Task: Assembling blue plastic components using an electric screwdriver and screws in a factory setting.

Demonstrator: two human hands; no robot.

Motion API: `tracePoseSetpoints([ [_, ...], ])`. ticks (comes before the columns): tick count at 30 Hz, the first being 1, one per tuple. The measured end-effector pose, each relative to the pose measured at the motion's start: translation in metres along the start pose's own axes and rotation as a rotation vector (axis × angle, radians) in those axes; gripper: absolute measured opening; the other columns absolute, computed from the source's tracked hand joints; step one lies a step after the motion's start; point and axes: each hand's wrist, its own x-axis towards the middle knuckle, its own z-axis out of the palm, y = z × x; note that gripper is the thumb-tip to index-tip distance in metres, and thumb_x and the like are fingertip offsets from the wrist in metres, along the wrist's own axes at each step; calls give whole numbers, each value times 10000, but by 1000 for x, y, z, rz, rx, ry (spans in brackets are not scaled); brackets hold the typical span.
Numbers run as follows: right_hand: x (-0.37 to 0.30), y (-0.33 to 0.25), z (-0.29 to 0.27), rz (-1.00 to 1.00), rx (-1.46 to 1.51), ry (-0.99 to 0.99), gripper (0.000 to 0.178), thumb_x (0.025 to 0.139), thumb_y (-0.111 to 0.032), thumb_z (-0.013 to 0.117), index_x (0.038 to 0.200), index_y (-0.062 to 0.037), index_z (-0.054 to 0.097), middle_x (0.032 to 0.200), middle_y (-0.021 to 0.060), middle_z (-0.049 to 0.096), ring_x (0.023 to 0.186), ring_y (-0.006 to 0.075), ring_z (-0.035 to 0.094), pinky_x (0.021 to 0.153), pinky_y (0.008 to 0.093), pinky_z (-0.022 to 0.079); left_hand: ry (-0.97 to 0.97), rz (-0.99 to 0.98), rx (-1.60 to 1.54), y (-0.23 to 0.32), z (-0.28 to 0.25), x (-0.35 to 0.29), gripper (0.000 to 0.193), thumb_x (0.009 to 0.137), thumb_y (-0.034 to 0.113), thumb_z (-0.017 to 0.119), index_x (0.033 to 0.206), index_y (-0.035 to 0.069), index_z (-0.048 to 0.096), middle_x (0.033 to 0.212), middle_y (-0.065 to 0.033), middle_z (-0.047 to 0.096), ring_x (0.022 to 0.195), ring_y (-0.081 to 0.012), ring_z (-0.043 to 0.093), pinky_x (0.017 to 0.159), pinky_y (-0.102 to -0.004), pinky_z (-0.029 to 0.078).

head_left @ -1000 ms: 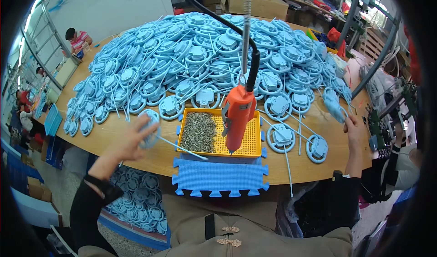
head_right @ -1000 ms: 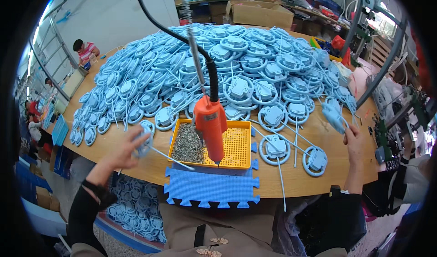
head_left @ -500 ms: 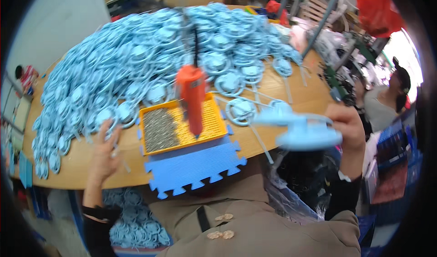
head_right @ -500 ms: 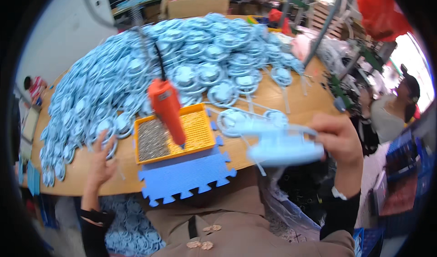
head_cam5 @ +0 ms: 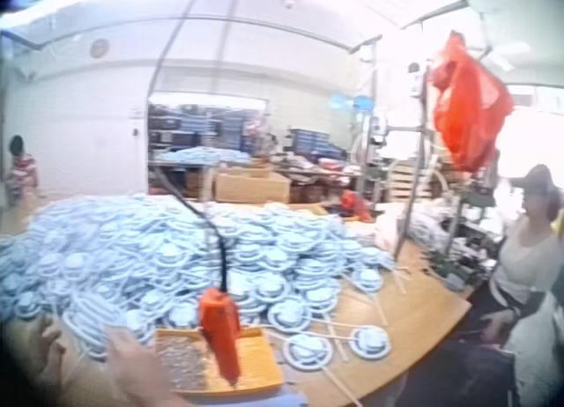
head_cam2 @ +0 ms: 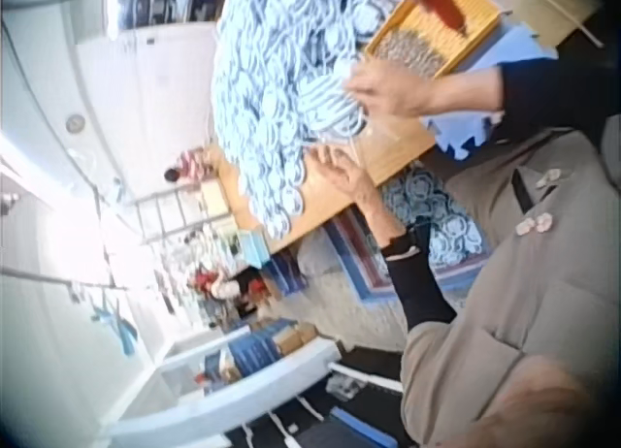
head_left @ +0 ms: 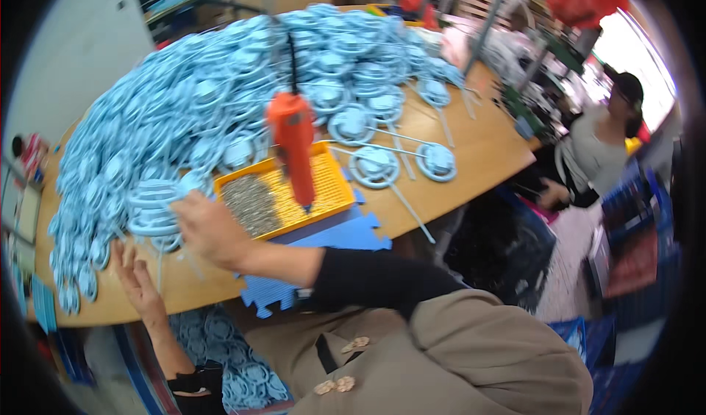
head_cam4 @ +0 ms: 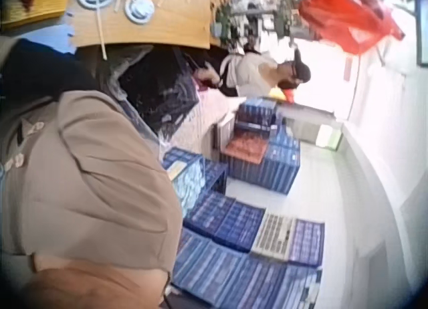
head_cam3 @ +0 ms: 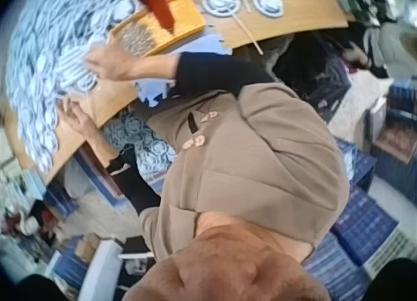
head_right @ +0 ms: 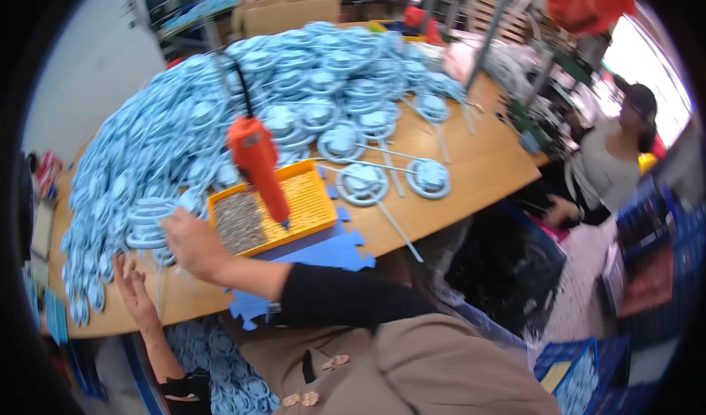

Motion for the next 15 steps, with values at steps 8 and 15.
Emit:
tracePoseSetpoints([
  [8, -26, 31, 84, 200, 83, 46, 305, 867, -101, 554, 1148, 2, 498, 986, 241, 544, 966, 425, 549, 847, 468, 456, -282, 192, 346, -79, 51, 71, 531, 1009, 284, 447, 1492, 104, 323, 1562, -187, 187, 1414, -361, 261, 1125, -437, 245],
  [15, -111, -17, -220, 276, 4, -377, 282, 925, -210, 608, 1147, -37, 635, 1062, 131, 661, 978, 280, 637, 859, 374, 505, -270, 316, 614, -36, 54, 60, 570, 919, 121, 537, 1453, 26, 361, 1484, -228, 334, 1382, -375, 312, 1116, -435, 267],
])
